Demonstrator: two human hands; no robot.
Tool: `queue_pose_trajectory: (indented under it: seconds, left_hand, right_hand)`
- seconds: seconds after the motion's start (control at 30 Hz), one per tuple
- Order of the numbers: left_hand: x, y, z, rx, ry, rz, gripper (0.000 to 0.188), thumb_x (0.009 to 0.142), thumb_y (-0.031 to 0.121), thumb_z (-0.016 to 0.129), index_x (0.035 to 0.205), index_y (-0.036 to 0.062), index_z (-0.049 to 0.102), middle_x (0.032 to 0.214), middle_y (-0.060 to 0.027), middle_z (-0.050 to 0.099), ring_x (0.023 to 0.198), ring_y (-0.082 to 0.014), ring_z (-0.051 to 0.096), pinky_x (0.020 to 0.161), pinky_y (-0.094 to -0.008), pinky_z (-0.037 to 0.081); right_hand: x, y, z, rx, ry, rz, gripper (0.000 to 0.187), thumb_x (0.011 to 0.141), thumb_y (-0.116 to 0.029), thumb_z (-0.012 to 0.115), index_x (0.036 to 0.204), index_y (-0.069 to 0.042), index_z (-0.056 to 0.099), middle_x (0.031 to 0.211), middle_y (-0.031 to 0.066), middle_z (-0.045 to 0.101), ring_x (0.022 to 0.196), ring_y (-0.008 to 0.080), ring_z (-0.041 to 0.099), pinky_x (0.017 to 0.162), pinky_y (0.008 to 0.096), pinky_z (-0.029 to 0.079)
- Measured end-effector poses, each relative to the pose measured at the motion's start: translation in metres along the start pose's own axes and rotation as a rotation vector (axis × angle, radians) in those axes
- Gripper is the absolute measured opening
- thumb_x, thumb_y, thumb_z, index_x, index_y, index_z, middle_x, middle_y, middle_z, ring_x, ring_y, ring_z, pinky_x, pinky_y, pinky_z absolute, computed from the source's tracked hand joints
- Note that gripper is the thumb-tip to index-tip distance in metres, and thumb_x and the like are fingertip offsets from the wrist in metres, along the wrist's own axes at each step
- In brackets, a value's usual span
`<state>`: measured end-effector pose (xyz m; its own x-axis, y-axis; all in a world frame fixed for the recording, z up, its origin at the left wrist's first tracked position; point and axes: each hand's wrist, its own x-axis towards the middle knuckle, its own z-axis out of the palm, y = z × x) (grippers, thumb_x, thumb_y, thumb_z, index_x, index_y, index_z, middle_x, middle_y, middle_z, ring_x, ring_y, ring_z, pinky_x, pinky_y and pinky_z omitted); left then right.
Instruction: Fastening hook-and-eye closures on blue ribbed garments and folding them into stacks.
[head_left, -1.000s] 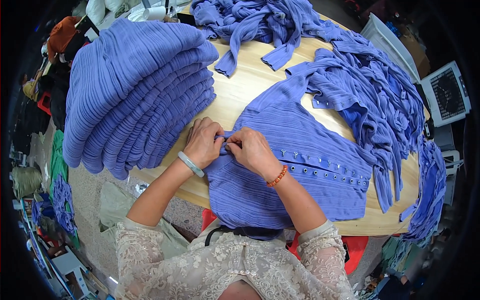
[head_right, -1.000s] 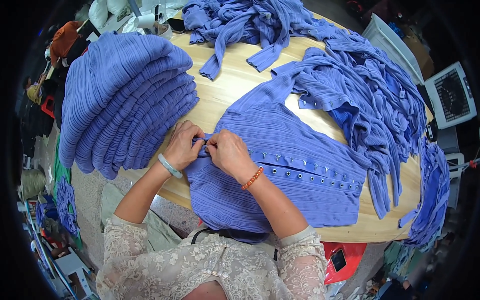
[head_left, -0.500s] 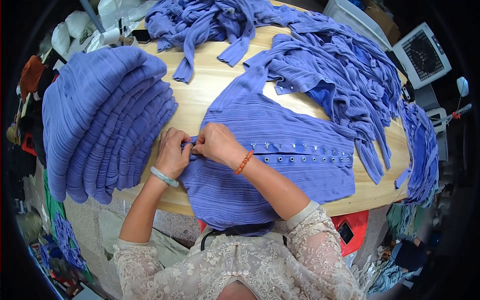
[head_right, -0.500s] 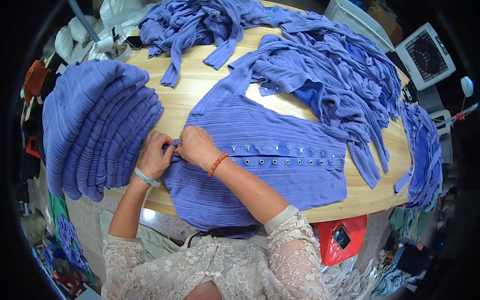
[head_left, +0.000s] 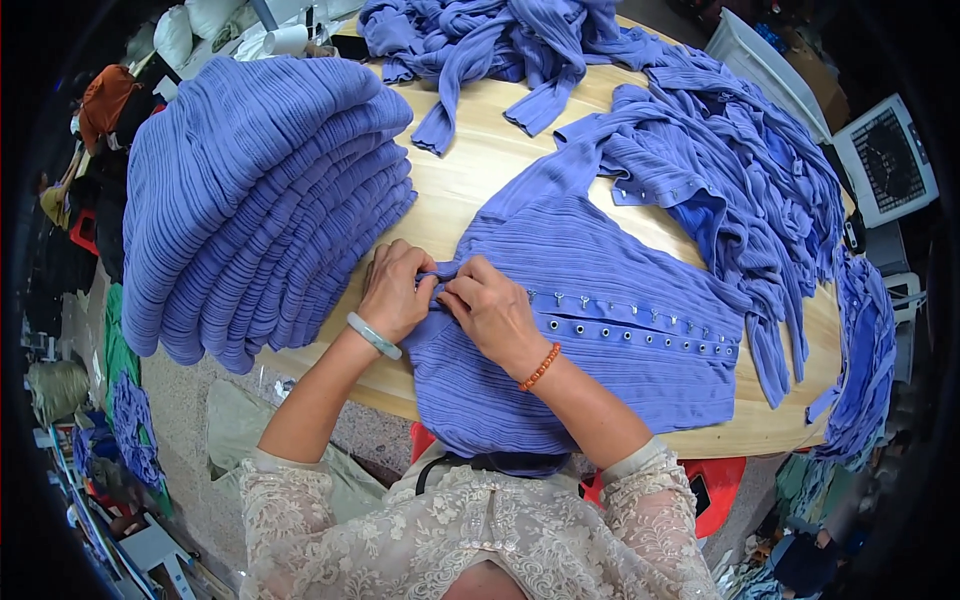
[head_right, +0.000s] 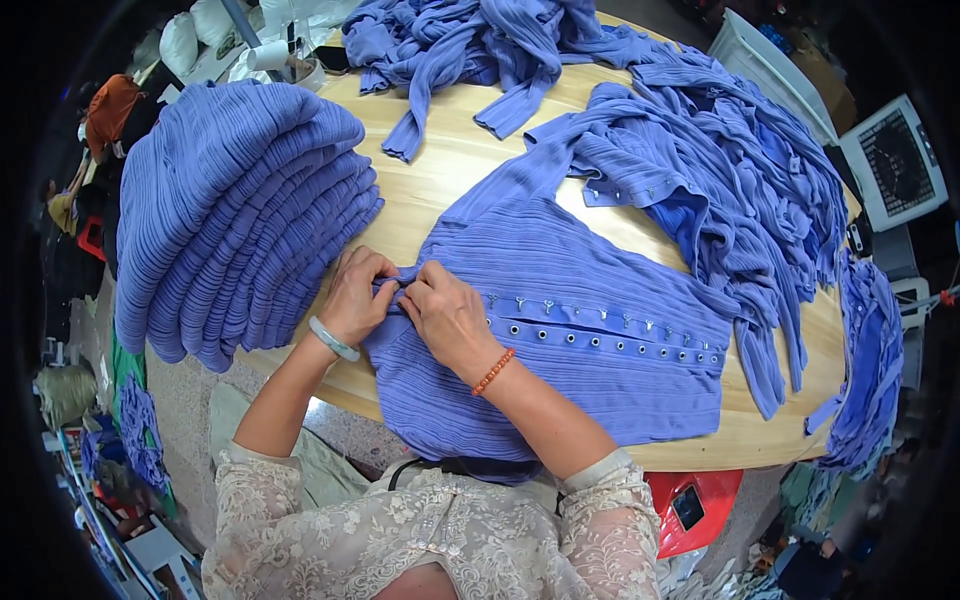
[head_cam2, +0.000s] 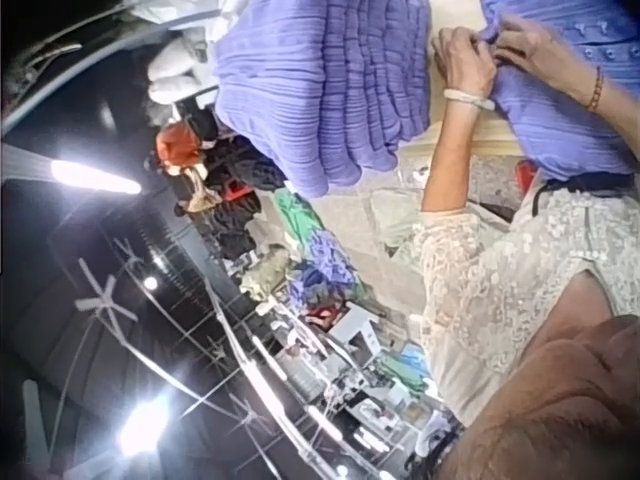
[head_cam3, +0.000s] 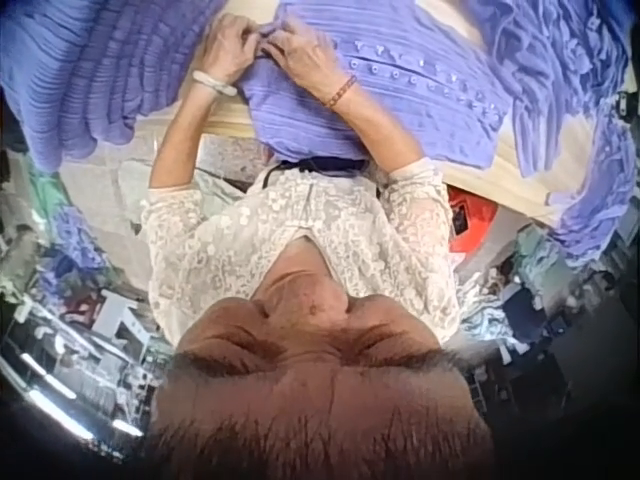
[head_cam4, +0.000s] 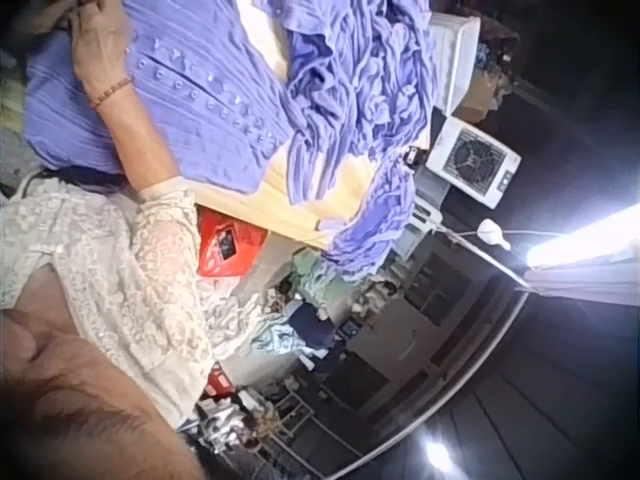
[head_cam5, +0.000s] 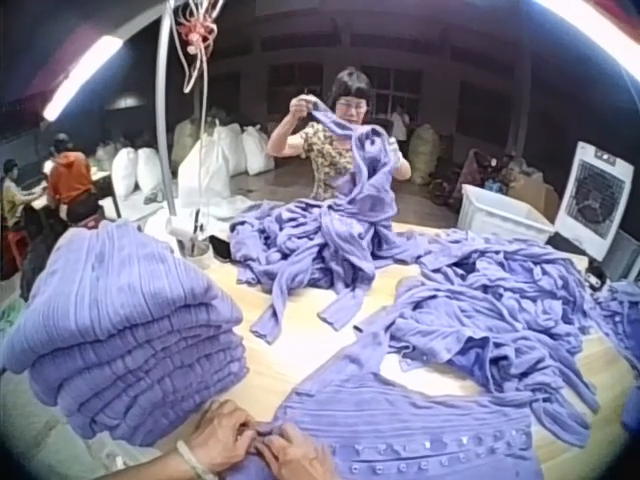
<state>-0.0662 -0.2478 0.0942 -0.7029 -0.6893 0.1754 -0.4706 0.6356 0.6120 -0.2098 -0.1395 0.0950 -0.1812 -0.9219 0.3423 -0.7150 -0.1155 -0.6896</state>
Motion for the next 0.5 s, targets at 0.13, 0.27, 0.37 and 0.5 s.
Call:
queue_pose_trajectory:
  seconds: [0.13,0.27,0.37,0.5]
  left_hand:
    - [-0.001,0.0,0.0,0.004,0.003,0.006,0.01,0.078,0.005,0.068,0.085,0.0047,0.062,0.092,-0.0124,0.057,0.093,-0.0339,0.051,0.085,-0.0423,0.042]
    - [0.0,0.0,0.0,0.002,0.0,-0.003,0.009,0.079,0.005,0.067,0.086,0.0048,0.062,0.092,-0.0123,0.057,0.094,-0.0339,0.051,0.085,-0.0425,0.042]
    - [0.001,0.001,0.0,-0.005,-0.001,-0.001,0.009,0.079,0.005,0.067,0.086,0.0047,0.062,0.091,-0.0125,0.057,0.093,-0.0341,0.051,0.085,-0.0424,0.042]
    - [0.0,0.001,0.0,-0.009,-0.002,0.003,0.009,0.078,0.005,0.067,0.085,0.0044,0.061,0.091,-0.0128,0.057,0.093,-0.0342,0.051,0.085,-0.0421,0.042]
  right_hand:
    - [-0.003,0.001,0.002,-0.106,0.039,-0.16,0.009,0.08,-0.009,0.072,0.085,-0.003,0.069,0.09,0.0102,0.059,0.079,0.0284,0.062,0.068,0.0389,0.052]
    - [-0.003,-0.003,0.004,-0.153,0.012,-0.135,0.01,0.081,-0.009,0.071,0.088,-0.003,0.068,0.091,0.0102,0.059,0.082,0.028,0.061,0.07,0.0388,0.051]
    - [-0.002,-0.004,0.005,-0.211,0.003,-0.142,0.01,0.082,-0.009,0.068,0.09,-0.003,0.068,0.091,0.0099,0.058,0.083,0.0276,0.059,0.07,0.039,0.049]
    - [-0.008,-0.012,0.002,-0.354,-0.05,-0.204,0.011,0.08,-0.005,0.059,0.087,-0.003,0.065,0.093,0.0107,0.054,0.088,0.0259,0.054,0.073,0.0367,0.045]
